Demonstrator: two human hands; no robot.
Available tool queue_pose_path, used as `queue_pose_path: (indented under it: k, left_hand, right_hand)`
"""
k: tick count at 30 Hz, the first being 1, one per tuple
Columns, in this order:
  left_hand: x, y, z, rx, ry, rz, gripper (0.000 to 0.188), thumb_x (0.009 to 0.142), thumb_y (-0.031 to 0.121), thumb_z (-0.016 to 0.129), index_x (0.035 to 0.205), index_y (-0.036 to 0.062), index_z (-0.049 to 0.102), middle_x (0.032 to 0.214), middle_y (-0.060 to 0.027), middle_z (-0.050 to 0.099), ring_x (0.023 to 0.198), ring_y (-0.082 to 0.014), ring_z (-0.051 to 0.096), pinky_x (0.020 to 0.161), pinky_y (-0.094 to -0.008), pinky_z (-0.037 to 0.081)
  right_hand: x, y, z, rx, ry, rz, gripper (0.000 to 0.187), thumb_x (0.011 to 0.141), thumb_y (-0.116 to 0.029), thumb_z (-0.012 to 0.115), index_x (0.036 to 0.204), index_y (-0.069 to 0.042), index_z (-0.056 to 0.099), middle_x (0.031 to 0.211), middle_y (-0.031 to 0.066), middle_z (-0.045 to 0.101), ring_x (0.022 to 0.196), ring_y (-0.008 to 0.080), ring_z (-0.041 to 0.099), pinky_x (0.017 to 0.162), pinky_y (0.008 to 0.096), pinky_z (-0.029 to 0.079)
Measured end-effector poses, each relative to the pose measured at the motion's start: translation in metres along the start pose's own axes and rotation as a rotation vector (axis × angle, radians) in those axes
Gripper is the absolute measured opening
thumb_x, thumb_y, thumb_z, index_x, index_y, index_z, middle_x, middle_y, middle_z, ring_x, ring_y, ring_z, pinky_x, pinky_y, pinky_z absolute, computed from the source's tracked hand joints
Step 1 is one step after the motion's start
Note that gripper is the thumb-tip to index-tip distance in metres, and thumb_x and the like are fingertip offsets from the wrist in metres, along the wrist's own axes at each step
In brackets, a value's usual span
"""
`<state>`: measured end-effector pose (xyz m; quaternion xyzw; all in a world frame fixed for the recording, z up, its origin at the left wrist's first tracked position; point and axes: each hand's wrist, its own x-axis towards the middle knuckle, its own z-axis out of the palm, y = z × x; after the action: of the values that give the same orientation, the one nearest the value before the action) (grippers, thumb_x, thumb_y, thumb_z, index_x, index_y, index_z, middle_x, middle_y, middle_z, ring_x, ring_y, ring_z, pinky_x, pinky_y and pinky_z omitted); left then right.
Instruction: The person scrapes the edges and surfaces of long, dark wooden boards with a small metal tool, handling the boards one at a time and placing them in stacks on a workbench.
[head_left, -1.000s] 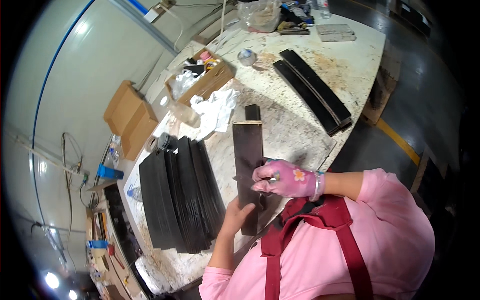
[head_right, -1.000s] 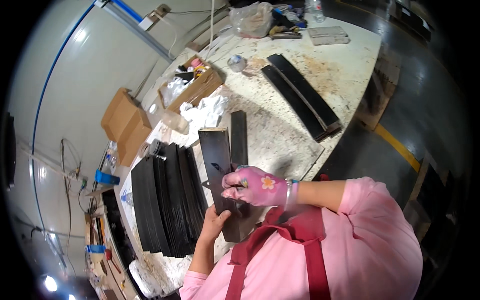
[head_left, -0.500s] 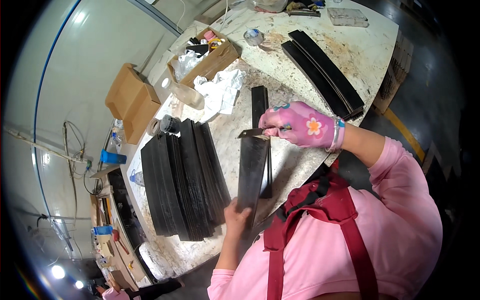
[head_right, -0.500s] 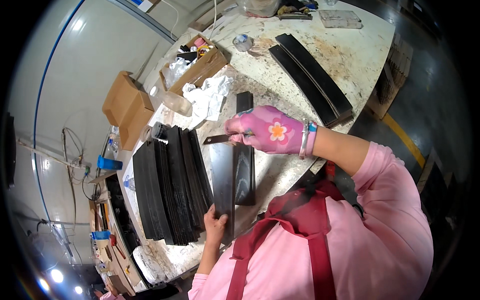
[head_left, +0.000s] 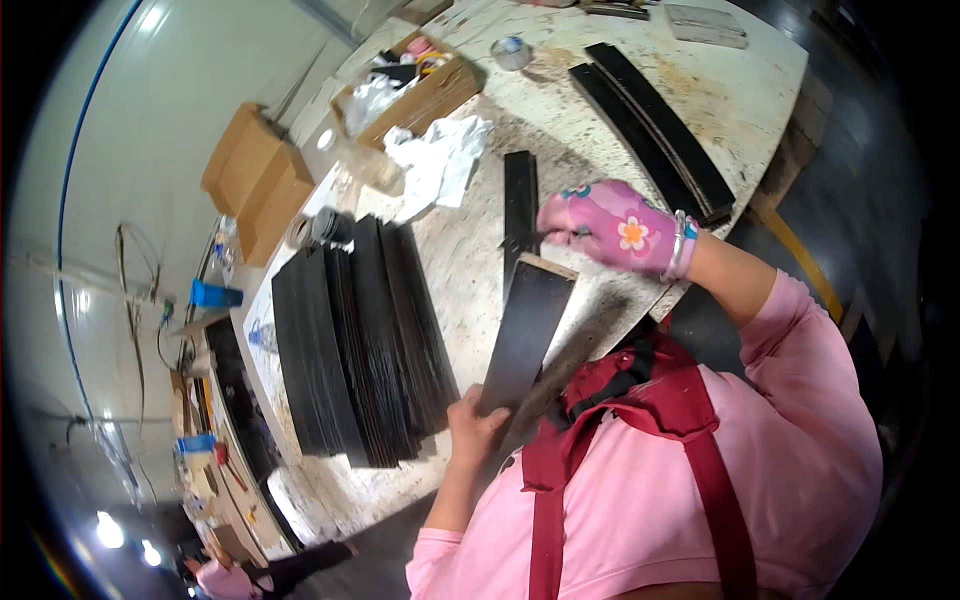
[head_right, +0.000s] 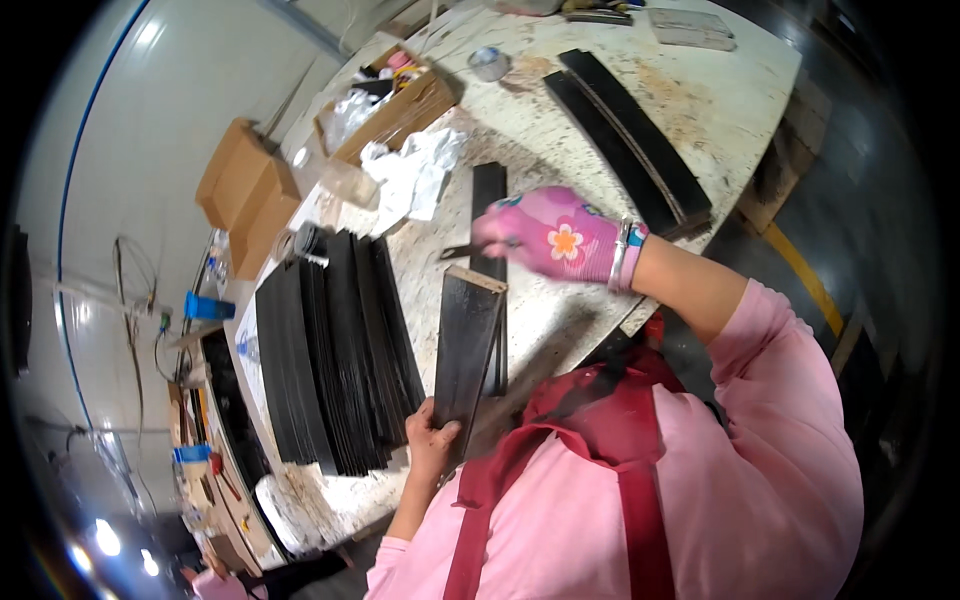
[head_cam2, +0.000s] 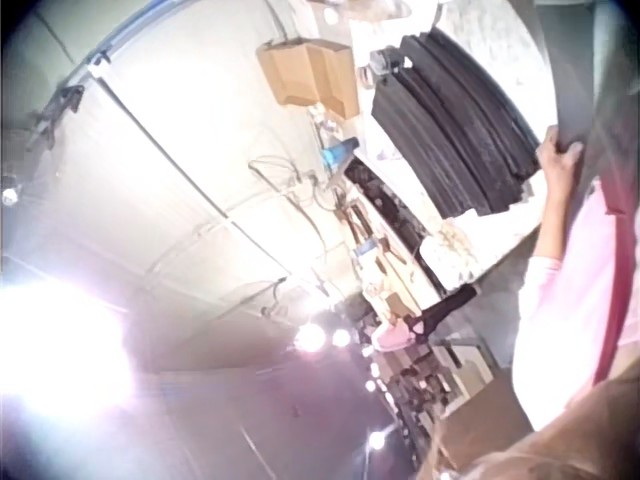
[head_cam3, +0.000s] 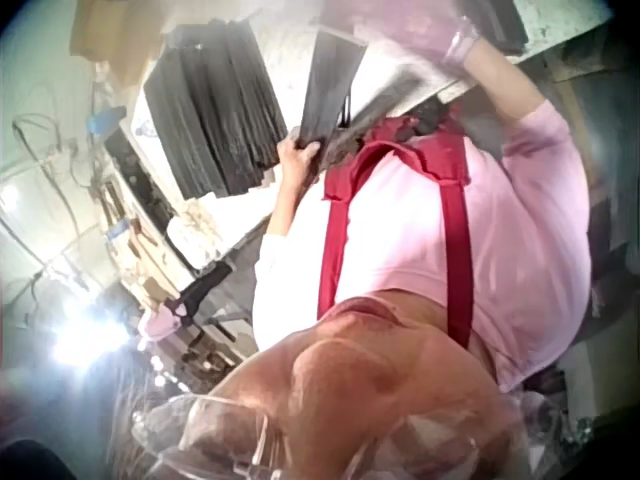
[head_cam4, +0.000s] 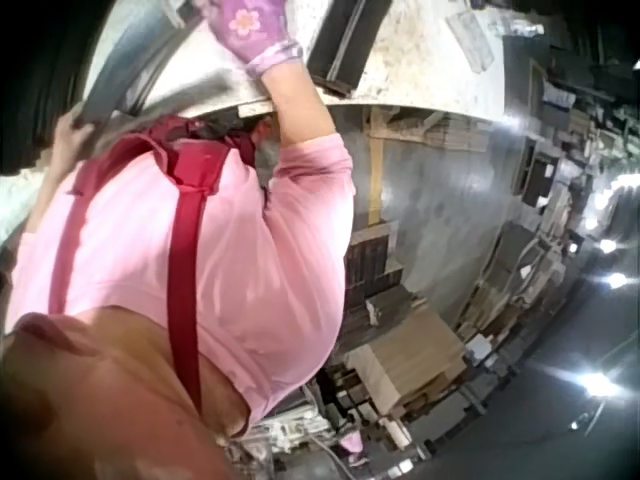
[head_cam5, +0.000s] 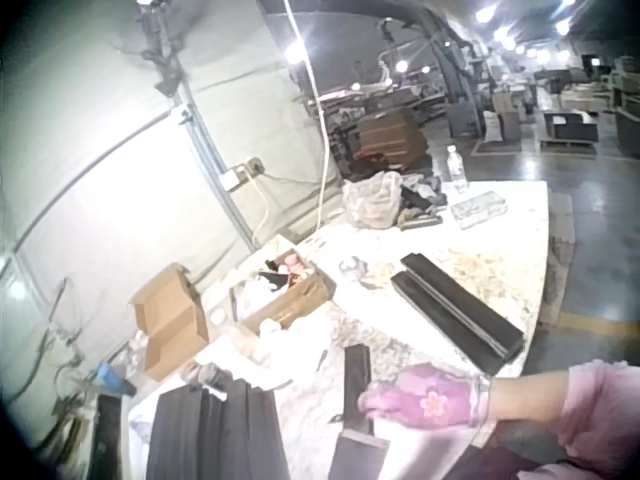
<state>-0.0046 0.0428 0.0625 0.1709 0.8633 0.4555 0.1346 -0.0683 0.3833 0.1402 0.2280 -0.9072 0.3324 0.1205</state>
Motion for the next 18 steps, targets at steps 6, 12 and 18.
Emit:
queue_pose_path:
  k: [6,12,18]
  left_hand:
    - [0.016,-0.008,-0.015,-0.427,-0.145,-0.217,0.088,0.077,0.055,0.068,0.141,0.0051,0.034,0.102,-0.0058,0.057,0.088,-0.0166,0.056,0.080,-0.0280,0.045]
    - [0.041,0.015,-0.070,-0.040,0.146,-0.238,0.087,0.077,0.025,0.073,0.145,-0.0004,0.025,0.139,-0.0235,0.042,0.130,-0.0314,0.041,0.107,-0.0362,0.033]
    - [0.075,-0.013,-0.120,0.721,0.423,-0.059,0.067,0.073,0.020,0.070,0.129,-0.0078,0.044,0.119,-0.0238,0.048,0.106,-0.0396,0.052,0.091,-0.0430,0.044]
  right_hand:
    - [-0.024,0.036,0.028,0.281,-0.056,0.317,0.028,0.089,-0.029,0.057,0.088,-0.001,0.056,0.070,0.0167,0.055,0.068,0.0323,0.056,0.064,0.0400,0.043]
    - [-0.037,0.033,0.043,0.414,-0.127,0.400,0.027,0.090,-0.025,0.057,0.087,0.002,0.056,0.067,0.0130,0.052,0.062,0.0201,0.049,0.062,0.0325,0.042]
    - [-0.042,0.035,0.047,0.522,-0.126,0.441,0.025,0.090,-0.023,0.058,0.085,0.002,0.057,0.066,0.0054,0.052,0.063,0.0121,0.047,0.060,0.0291,0.041]
